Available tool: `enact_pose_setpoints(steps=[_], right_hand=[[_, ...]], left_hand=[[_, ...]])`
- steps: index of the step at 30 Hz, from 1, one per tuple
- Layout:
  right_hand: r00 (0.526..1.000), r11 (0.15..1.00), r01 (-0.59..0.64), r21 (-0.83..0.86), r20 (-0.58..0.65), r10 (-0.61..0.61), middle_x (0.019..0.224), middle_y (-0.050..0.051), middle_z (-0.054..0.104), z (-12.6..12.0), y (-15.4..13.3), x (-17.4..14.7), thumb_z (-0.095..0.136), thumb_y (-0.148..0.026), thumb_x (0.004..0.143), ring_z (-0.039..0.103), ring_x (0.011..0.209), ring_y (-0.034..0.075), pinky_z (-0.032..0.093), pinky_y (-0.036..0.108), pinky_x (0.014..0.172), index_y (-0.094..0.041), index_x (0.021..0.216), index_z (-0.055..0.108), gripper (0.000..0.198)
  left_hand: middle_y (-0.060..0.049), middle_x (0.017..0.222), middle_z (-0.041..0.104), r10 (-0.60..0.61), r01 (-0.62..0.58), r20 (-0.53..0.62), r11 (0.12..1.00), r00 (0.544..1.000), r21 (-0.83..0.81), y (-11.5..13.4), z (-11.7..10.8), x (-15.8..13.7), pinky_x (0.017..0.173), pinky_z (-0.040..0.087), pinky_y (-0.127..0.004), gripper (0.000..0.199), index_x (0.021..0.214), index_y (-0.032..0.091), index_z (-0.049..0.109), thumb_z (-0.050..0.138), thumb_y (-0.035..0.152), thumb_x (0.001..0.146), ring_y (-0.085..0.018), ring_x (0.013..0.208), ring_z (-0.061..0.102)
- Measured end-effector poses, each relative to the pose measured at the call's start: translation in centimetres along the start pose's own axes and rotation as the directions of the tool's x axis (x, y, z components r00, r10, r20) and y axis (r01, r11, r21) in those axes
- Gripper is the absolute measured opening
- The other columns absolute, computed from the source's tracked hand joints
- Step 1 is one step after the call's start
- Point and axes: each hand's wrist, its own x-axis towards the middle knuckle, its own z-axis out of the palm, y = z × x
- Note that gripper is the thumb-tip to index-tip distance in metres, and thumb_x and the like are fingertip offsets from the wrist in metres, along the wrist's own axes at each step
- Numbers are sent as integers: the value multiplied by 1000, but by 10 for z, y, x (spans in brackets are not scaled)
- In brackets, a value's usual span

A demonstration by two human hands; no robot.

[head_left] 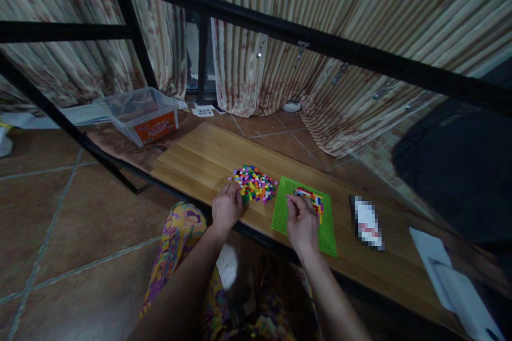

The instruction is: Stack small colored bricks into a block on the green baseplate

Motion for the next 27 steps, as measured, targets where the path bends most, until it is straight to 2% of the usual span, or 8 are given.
enact_pose_setpoints(steps=[5,11,14,17,20,27], right_hand=[[987,985,-150,90,-49,154,98,8,68,-25,22,-8,47,-40,90,63,89,21,48,35,82,-20,99,68,30],[950,954,-283,98,-109,293,95,9,71,-38,42,-11,51,-45,87,64,80,21,48,36,76,-19,97,69,33],[964,967,-243,77,-93,250,92,8,71,-36,39,-7,51,-43,88,63,81,21,48,36,77,-20,94,70,31],[991,992,-109,60,-70,113,94,7,69,-29,34,-1,50,-40,89,61,89,21,46,37,83,-22,92,72,28],[998,1000,-7,1,-65,7,99,7,67,-21,33,4,52,-38,89,57,95,22,44,39,87,-23,90,74,27],[996,995,21,-95,-85,-29,101,7,64,-11,40,5,55,-34,88,53,95,23,44,38,87,-23,87,76,24]], left_hand=[[-7,97,70,13,-12,-19,1000,1000,9,-1,0,1,72,46,-26,20,98,19,65,45,23,92,-19,84,66],[-7,95,70,23,-23,-34,1000,999,6,-1,-1,1,71,45,-26,20,96,19,66,47,22,90,-19,85,66],[-7,94,71,24,-23,-38,1000,999,11,-2,0,1,70,45,-26,21,97,19,66,46,22,90,-20,86,66],[-7,94,71,15,-15,-26,1000,1000,17,-2,0,2,70,45,-26,21,96,19,66,46,23,91,-20,86,66],[-7,95,70,13,-12,-19,1000,1000,22,-2,0,2,70,44,-26,21,97,19,66,46,24,91,-20,86,66],[-7,97,70,19,-18,-36,1000,999,21,-2,1,1,69,44,-26,21,98,20,66,47,23,90,-20,86,66]])
